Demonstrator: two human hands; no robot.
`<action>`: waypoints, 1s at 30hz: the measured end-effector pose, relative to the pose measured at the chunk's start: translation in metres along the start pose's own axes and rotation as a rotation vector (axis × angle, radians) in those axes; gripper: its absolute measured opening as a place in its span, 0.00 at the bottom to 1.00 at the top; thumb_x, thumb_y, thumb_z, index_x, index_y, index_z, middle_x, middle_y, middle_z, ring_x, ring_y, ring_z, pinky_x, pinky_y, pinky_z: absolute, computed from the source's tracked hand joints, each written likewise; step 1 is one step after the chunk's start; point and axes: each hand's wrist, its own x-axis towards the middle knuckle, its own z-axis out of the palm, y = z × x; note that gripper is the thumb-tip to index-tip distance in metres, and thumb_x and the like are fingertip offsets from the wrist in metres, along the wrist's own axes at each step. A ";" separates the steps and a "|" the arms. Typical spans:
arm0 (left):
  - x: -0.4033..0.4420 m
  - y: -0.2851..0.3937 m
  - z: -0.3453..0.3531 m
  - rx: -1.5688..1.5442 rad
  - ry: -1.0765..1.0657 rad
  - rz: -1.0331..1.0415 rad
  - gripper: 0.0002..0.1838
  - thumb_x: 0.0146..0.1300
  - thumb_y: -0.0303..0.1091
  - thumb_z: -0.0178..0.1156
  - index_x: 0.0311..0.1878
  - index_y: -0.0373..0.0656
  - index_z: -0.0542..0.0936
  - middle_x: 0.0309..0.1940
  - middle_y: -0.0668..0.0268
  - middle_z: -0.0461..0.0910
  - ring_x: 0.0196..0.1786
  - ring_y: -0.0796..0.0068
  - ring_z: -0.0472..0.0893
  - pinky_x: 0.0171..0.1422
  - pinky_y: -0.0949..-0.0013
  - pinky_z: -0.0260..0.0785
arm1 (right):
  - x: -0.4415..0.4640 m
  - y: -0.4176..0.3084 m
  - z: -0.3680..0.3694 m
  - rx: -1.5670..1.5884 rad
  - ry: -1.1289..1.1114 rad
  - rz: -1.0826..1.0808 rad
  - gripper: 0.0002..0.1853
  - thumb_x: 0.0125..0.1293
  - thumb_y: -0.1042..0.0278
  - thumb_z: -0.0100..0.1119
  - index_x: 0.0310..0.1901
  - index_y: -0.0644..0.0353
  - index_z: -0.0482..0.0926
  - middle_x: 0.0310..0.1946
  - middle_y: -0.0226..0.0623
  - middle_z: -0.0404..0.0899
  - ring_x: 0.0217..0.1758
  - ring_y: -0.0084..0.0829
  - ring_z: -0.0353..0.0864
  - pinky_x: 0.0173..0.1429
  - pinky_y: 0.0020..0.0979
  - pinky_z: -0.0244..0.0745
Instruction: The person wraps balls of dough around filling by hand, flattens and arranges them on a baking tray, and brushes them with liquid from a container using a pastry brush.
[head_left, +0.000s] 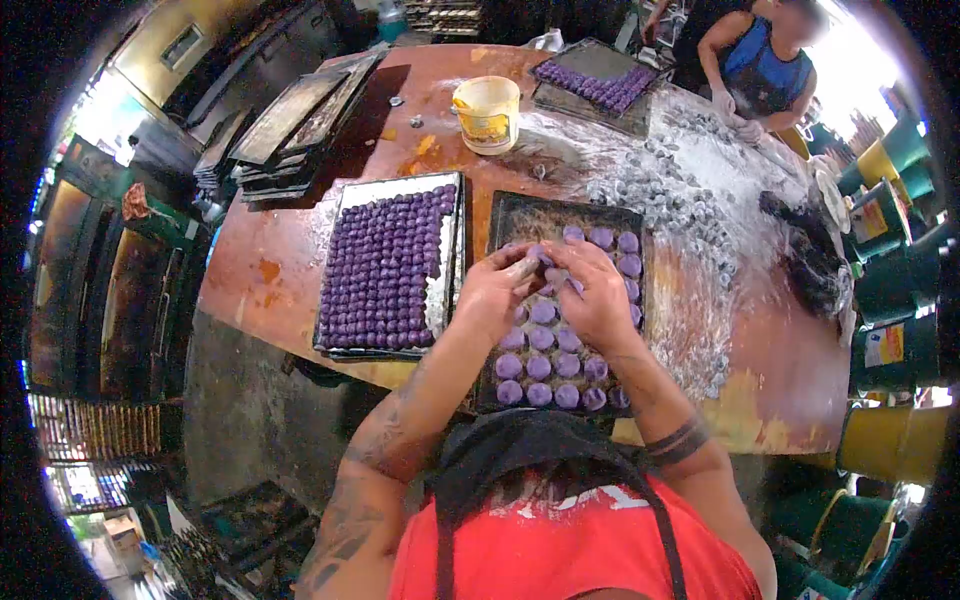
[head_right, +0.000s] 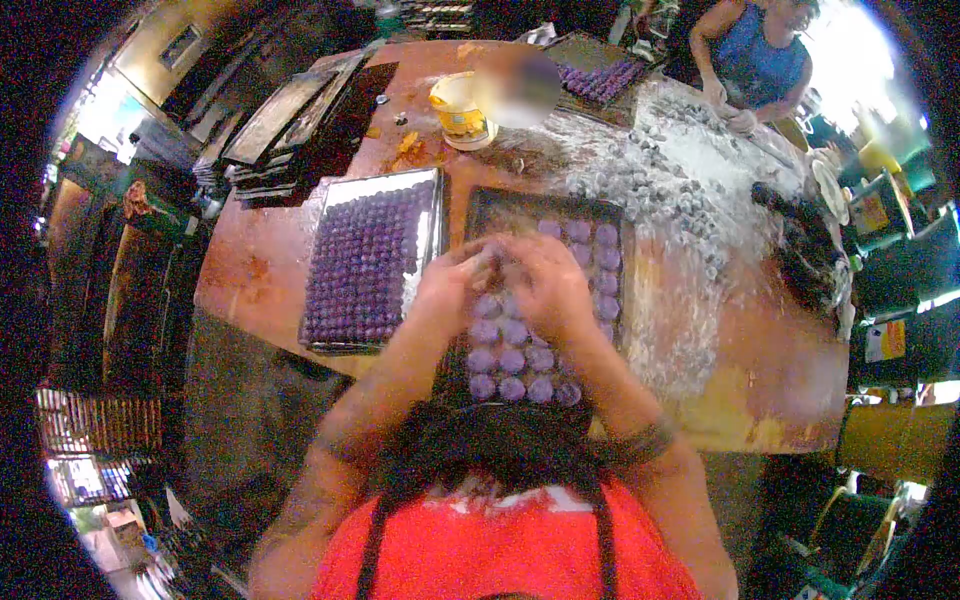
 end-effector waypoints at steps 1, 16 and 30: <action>0.000 0.003 -0.001 0.062 -0.004 -0.003 0.17 0.64 0.22 0.62 0.56 0.36 0.77 0.43 0.63 0.81 0.42 0.73 0.82 0.44 0.72 0.75 | 0.007 -0.004 -0.006 0.041 -0.024 -0.047 0.18 0.56 0.72 0.68 0.50 0.57 0.82 0.60 0.42 0.78 0.64 0.45 0.76 0.67 0.42 0.70; 0.039 -0.045 -0.030 0.492 0.186 0.154 0.16 0.66 0.24 0.59 0.57 0.33 0.77 0.47 0.60 0.83 0.46 0.69 0.82 0.55 0.68 0.73 | -0.017 0.050 0.063 0.603 -0.077 0.573 0.23 0.56 0.73 0.69 0.55 0.61 0.77 0.42 0.39 0.79 0.47 0.27 0.79 0.49 0.30 0.76; 0.005 -0.008 -0.175 0.530 0.417 0.286 0.25 0.60 0.18 0.54 0.62 0.38 0.72 0.53 0.60 0.79 0.59 0.67 0.77 0.67 0.62 0.67 | 0.037 0.141 0.104 -0.700 -0.339 -0.022 0.35 0.67 0.56 0.54 0.70 0.70 0.61 0.74 0.51 0.57 0.76 0.56 0.55 0.79 0.46 0.49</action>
